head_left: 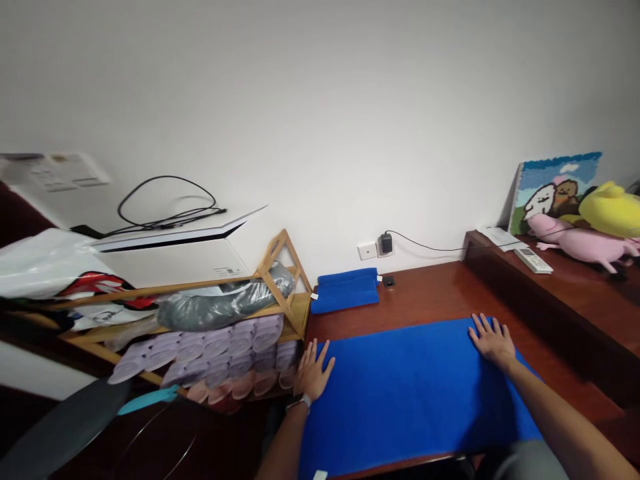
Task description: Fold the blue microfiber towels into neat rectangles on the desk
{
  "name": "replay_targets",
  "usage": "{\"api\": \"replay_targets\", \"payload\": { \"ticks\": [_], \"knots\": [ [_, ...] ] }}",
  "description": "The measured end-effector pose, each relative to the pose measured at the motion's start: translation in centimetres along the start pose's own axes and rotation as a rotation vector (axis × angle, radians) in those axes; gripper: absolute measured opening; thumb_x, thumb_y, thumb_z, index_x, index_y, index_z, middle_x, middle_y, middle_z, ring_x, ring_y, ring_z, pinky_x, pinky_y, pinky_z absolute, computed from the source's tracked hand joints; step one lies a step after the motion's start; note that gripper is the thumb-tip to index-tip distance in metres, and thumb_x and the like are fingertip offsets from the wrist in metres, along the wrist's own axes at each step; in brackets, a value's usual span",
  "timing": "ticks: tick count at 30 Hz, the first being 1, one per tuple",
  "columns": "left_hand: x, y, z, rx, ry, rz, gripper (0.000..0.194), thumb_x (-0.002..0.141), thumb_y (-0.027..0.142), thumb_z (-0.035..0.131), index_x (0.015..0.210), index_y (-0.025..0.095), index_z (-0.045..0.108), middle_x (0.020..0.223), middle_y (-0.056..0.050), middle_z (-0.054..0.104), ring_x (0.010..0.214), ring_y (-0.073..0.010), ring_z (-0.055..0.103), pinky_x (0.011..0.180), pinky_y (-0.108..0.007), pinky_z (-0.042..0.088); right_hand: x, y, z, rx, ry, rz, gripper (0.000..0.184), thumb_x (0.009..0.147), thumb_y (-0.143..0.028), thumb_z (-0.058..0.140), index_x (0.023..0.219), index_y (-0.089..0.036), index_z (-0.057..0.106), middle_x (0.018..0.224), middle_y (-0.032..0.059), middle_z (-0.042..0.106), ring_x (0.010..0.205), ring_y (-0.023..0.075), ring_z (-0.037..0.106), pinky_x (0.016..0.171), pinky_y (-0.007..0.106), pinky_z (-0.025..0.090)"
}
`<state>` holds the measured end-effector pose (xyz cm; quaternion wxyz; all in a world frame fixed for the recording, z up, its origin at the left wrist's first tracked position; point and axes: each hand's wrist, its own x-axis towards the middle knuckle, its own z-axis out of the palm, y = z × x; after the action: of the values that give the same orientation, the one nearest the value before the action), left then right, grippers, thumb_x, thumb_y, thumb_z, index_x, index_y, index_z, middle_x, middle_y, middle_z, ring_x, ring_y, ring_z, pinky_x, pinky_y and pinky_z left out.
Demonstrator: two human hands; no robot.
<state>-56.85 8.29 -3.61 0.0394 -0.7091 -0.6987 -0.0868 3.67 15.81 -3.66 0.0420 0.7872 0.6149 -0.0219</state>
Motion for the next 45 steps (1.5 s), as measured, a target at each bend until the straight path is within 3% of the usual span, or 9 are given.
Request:
{"api": "replay_targets", "payload": {
  "ticks": [4, 9, 12, 16, 20, 27, 30, 39, 45],
  "knots": [
    [-0.1, 0.2, -0.1, -0.007, -0.012, -0.017, 0.065, 0.105, 0.061, 0.037, 0.163, 0.033, 0.034, 0.173, -0.007, 0.029, 0.159, -0.0311, 0.025, 0.127, -0.05, 0.026, -0.8, -4.1, -2.9, -0.057, 0.03, -0.01, 0.066, 0.098, -0.029, 0.03, 0.16, -0.008, 0.04, 0.167, 0.0184, 0.036, 0.157, 0.0381, 0.026, 0.126, 0.06, 0.012],
    [-0.2, 0.1, 0.3, -0.039, -0.011, -0.017, 0.067, 0.105, 0.062, 0.032, 0.164, 0.03, 0.033, 0.173, -0.009, 0.028, 0.159, -0.0309, 0.024, 0.127, -0.051, 0.025, -5.5, -17.6, -5.4, 0.077, 0.143, -0.424, 0.066, 0.098, -0.026, 0.033, 0.162, -0.012, 0.037, 0.169, 0.0119, 0.033, 0.159, 0.0292, 0.023, 0.129, 0.05, 0.01],
    [-0.2, 0.0, 0.4, -0.053, 0.004, -0.005, 0.066, 0.105, 0.063, 0.032, 0.163, 0.031, 0.034, 0.172, -0.008, 0.03, 0.159, -0.0316, 0.025, 0.126, -0.052, 0.026, -9.9, -26.5, -5.2, 0.263, 0.041, -0.717, 0.067, 0.103, -0.041, 0.029, 0.164, -0.015, 0.032, 0.171, 0.0084, 0.03, 0.159, 0.0268, 0.023, 0.13, 0.048, 0.014],
    [-0.2, -0.2, 0.4, -0.056, 0.004, -0.012, 0.065, 0.105, 0.062, 0.034, 0.162, 0.031, 0.037, 0.172, -0.009, 0.031, 0.158, -0.032, 0.026, 0.125, -0.052, 0.028, -13.0, -31.7, -4.0, 0.371, -0.069, -0.842, 0.07, 0.105, -0.051, 0.023, 0.165, -0.016, 0.028, 0.171, 0.0083, 0.026, 0.16, 0.0261, 0.019, 0.13, 0.049, 0.014],
    [-0.2, -0.4, 0.5, -0.061, 0.005, -0.017, 0.064, 0.105, 0.062, 0.034, 0.163, 0.032, 0.036, 0.172, -0.009, 0.03, 0.158, -0.0314, 0.027, 0.125, -0.052, 0.028, -10.6, -26.2, -2.6, 0.357, -0.045, -0.749, 0.072, 0.104, -0.056, 0.024, 0.166, -0.019, 0.028, 0.171, 0.0073, 0.027, 0.16, 0.0248, 0.02, 0.131, 0.049, 0.013],
    [0.1, -0.7, 0.8, -0.04, 0.007, -0.01, 0.063, 0.105, 0.06, 0.037, 0.162, 0.033, 0.036, 0.173, -0.008, 0.028, 0.158, -0.0316, 0.028, 0.125, -0.052, 0.029, -1.2, -3.5, 1.1, 0.2, 0.02, -0.197, 0.077, 0.101, -0.055, 0.02, 0.166, -0.015, 0.026, 0.172, 0.0075, 0.026, 0.16, 0.0274, 0.018, 0.13, 0.051, 0.015],
    [0.3, -0.9, 0.9, -0.017, 0.021, 0.007, 0.063, 0.105, 0.059, 0.037, 0.162, 0.031, 0.039, 0.172, -0.01, 0.031, 0.157, -0.0322, 0.03, 0.124, -0.052, 0.031, 0.7, 2.6, 2.3, 0.16, 0.037, -0.064, 0.08, 0.1, -0.056, 0.014, 0.167, -0.013, 0.02, 0.174, 0.0071, 0.022, 0.161, 0.0262, 0.016, 0.13, 0.049, 0.016],
    [0.5, -0.7, 0.8, -0.002, 0.021, 0.015, 0.062, 0.105, 0.057, 0.038, 0.161, 0.031, 0.039, 0.17, -0.009, 0.034, 0.156, -0.034, 0.031, 0.123, -0.054, 0.032, 0.6, 3.3, 2.3, 0.145, 0.031, -0.037, 0.082, 0.099, -0.057, 0.009, 0.168, -0.013, 0.018, 0.175, 0.0063, 0.019, 0.161, 0.0258, 0.015, 0.13, 0.047, 0.014],
    [0.2, -0.2, 0.6, -0.049, 0.011, -0.011, 0.061, 0.106, 0.058, 0.036, 0.161, 0.033, 0.038, 0.171, -0.006, 0.033, 0.158, -0.0311, 0.028, 0.125, -0.052, 0.028, 1.1, 1.9, -1.4, 0.089, -0.07, 0.03, 0.074, 0.097, -0.045, 0.026, 0.164, -0.011, 0.033, 0.169, 0.0152, 0.034, 0.157, 0.0326, 0.029, 0.127, 0.056, 0.021]
  ]
}}
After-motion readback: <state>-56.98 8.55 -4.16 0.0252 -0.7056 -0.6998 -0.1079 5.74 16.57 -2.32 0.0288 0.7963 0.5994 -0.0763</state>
